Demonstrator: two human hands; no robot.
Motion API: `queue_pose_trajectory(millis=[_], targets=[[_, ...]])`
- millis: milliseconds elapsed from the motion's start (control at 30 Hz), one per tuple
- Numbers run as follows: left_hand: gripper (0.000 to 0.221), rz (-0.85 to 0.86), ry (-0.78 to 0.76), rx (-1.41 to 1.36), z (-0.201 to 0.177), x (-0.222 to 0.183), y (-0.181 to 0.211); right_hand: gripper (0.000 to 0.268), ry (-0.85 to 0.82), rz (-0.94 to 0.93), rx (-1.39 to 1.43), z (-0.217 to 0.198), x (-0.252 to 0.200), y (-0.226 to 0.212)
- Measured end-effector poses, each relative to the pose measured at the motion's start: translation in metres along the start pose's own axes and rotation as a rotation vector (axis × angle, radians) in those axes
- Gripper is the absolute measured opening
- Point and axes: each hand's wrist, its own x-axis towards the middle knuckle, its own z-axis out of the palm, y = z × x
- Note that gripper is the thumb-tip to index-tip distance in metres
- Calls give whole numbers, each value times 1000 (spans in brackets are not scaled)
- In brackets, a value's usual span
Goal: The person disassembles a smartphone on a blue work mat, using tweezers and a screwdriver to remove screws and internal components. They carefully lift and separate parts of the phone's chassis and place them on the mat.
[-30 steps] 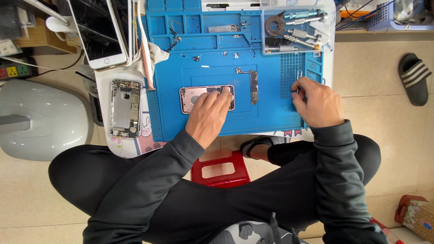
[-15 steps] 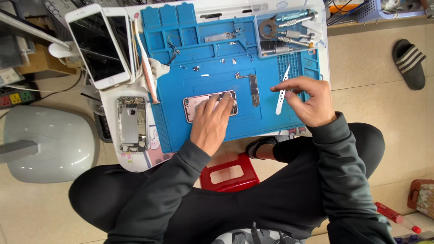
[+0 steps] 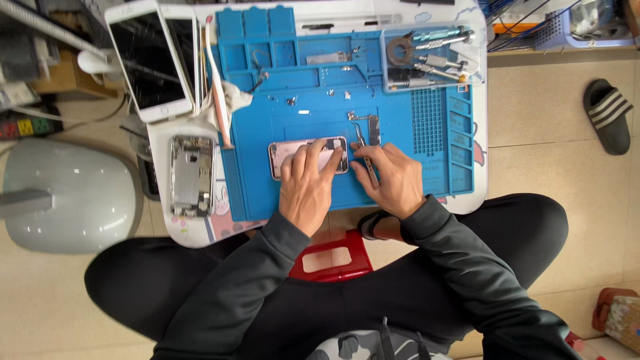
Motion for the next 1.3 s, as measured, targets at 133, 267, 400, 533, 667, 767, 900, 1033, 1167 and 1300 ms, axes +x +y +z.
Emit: queue_pose_trajectory(millis=[133, 267, 400, 533, 667, 767, 900, 1033, 1167, 1300], targets=[[39, -41, -3, -10, 4, 0, 7, 17, -13, -19, -45, 5, -5, -3], [40, -41, -5, -16, 8, 1, 9, 19, -6, 14, -54, 12, -10, 1], [42, -43, -15, -36, 9, 1, 8, 20, -16, 47, 28, 0, 1, -12], [45, -22, -17, -38, 9, -2, 6, 21, -25, 7, -24, -1, 1, -9], [46, 16, -17, -16, 10, -1, 4, 15, 100, -14, 25, -11, 0, -1], [45, 36, -20, 8, 13, -2, 6, 11, 278, -14, 98, -25, -9, 22], [45, 34, -19, 34, 16, 0, 9, 6, 380, 214, 182, -54, -21, 50], [46, 49, -16, 57, 20, 1, 10, 8, 320, 337, 131, -41, -48, 80], [48, 68, -41, 22, 21, 4, 7, 6, 239, 355, 102, -41, -46, 76], [51, 76, -63, -4, 19, 6, 4, 4, 218, 351, 102, -41, -39, 77]])
